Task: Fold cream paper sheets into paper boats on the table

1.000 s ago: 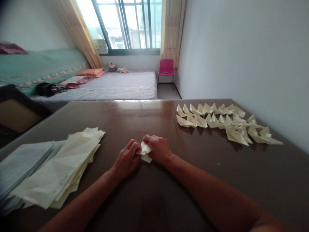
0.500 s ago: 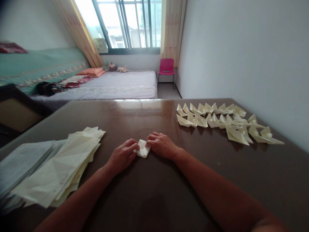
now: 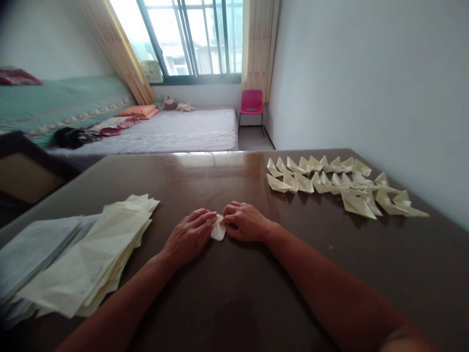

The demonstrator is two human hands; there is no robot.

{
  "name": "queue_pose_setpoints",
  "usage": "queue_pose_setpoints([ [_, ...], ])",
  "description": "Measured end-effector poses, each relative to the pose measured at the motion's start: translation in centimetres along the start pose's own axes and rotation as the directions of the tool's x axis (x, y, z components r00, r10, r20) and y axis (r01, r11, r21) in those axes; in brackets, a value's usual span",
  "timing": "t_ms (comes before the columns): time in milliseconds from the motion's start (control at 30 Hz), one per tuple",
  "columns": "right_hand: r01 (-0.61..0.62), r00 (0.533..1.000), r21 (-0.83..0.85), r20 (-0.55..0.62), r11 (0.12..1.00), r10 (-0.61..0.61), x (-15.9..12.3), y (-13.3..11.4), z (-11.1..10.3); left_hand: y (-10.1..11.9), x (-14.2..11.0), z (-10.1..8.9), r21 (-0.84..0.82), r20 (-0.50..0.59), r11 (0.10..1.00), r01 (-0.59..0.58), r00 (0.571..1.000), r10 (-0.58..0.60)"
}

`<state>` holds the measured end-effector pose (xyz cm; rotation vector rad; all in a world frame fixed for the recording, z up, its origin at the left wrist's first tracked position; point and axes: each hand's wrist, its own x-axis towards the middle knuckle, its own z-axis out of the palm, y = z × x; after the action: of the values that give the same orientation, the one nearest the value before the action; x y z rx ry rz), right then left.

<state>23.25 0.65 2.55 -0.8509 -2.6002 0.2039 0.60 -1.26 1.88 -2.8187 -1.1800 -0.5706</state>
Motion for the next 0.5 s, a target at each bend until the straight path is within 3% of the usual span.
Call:
queue_pose_setpoints([
  [267,0.0,1.0,-0.041,0.019,0.999,0.001,-0.01,-0.35,0.06,-0.24,-0.65,0.67,0.144,0.15,0.982,0.12,0.979,-0.141],
  [500,0.013,1.0,-0.057,0.027,0.998,-0.011,0.12,-0.5,0.37,-0.92,-0.9,1.11,0.127,0.237,0.978,0.168,0.952,-0.195],
])
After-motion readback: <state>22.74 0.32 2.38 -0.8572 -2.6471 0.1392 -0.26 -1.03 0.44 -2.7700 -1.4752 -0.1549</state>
